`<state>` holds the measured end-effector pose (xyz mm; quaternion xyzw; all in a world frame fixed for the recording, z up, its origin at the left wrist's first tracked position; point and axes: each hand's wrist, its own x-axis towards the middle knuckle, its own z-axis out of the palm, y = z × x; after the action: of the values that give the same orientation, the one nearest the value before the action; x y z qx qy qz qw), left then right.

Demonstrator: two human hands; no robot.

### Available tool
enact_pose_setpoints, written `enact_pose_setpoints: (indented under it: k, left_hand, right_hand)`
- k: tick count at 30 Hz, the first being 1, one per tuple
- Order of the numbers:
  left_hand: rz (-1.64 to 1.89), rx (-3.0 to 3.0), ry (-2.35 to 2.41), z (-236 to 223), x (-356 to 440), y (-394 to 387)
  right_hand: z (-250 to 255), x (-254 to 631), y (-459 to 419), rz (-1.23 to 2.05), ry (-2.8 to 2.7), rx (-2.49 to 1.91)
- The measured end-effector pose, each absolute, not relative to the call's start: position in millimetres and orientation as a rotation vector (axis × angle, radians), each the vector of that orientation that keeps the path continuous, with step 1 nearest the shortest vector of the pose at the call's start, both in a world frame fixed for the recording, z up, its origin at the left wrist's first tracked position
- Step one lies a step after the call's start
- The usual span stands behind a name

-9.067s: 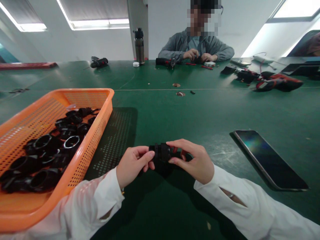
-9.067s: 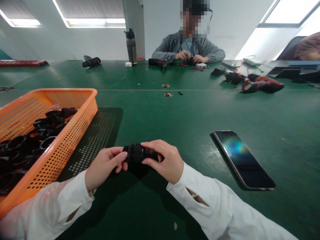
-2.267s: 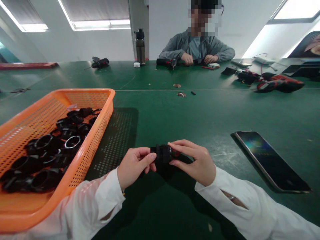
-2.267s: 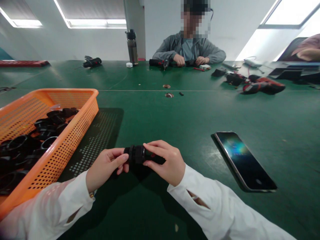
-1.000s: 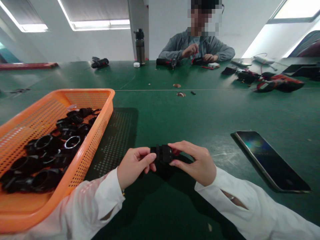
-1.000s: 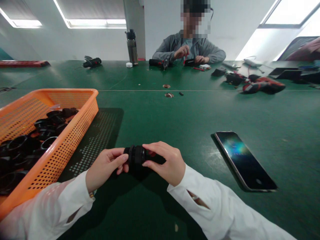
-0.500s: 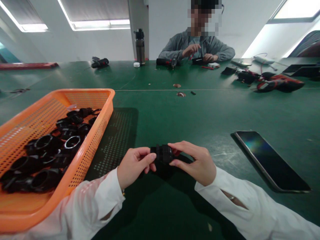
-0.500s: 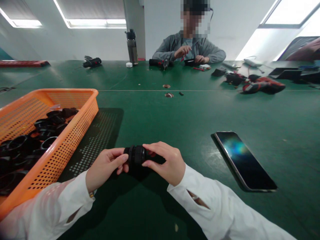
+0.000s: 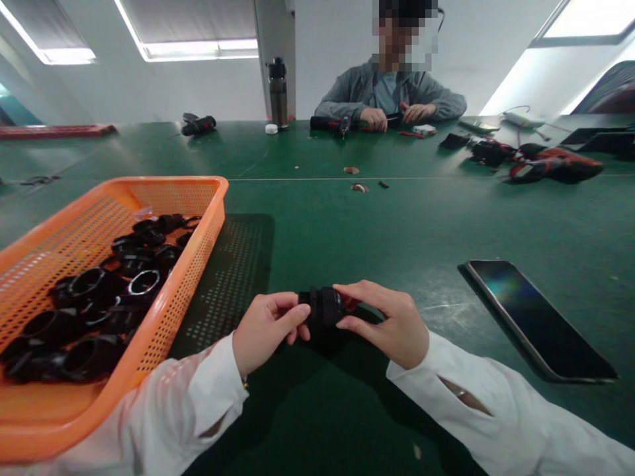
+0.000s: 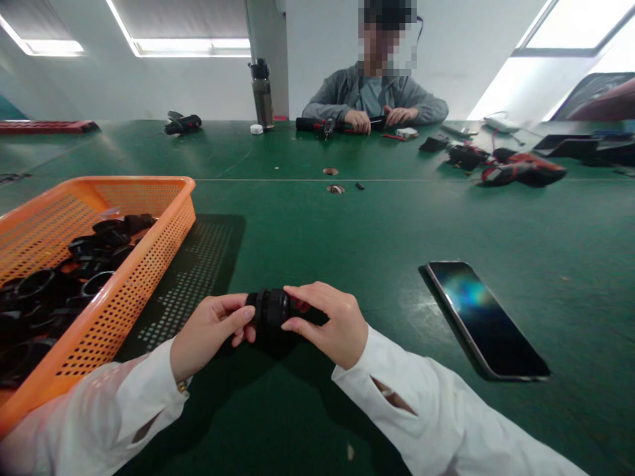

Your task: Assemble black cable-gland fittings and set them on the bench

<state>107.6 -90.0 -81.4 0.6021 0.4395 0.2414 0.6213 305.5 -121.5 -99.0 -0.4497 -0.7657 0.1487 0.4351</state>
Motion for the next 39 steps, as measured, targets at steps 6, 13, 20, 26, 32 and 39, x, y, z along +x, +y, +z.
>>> enact_pose_setpoints:
  k: [6, 13, 20, 26, 32, 39]
  left_hand:
    - [0.561, 1.391, 1.017, -82.6, 107.1, -89.5]
    - [0.549, 1.385, 1.020, -83.2, 106.9, -89.8]
    - [0.541, 1.377, 1.022, -83.1, 107.7, -89.8]
    - [0.545, 1.376, 1.007, -82.9, 108.0, -89.1]
    - [0.553, 1.376, 0.995, -84.1, 108.5, -89.1]
    - [0.545, 1.399, 1.010, -83.3, 107.9, -89.2]
  right_hand:
    - [-98.3, 305.6, -121.2, 0.392, -1.910, -1.129]
    - [-97.2, 306.4, -121.8, 0.416, -1.947, -1.065]
    - [-100.2, 305.5, -122.2, 0.354, -1.928, -1.116]
    - [-100.0, 304.3, -123.4, 0.364, -1.880, -1.105]
    - [-99.6, 304.6, -122.8, 0.341, -1.900, -1.068]
    - [-98.2, 304.5, -123.0, 0.342, -1.909, -1.070]
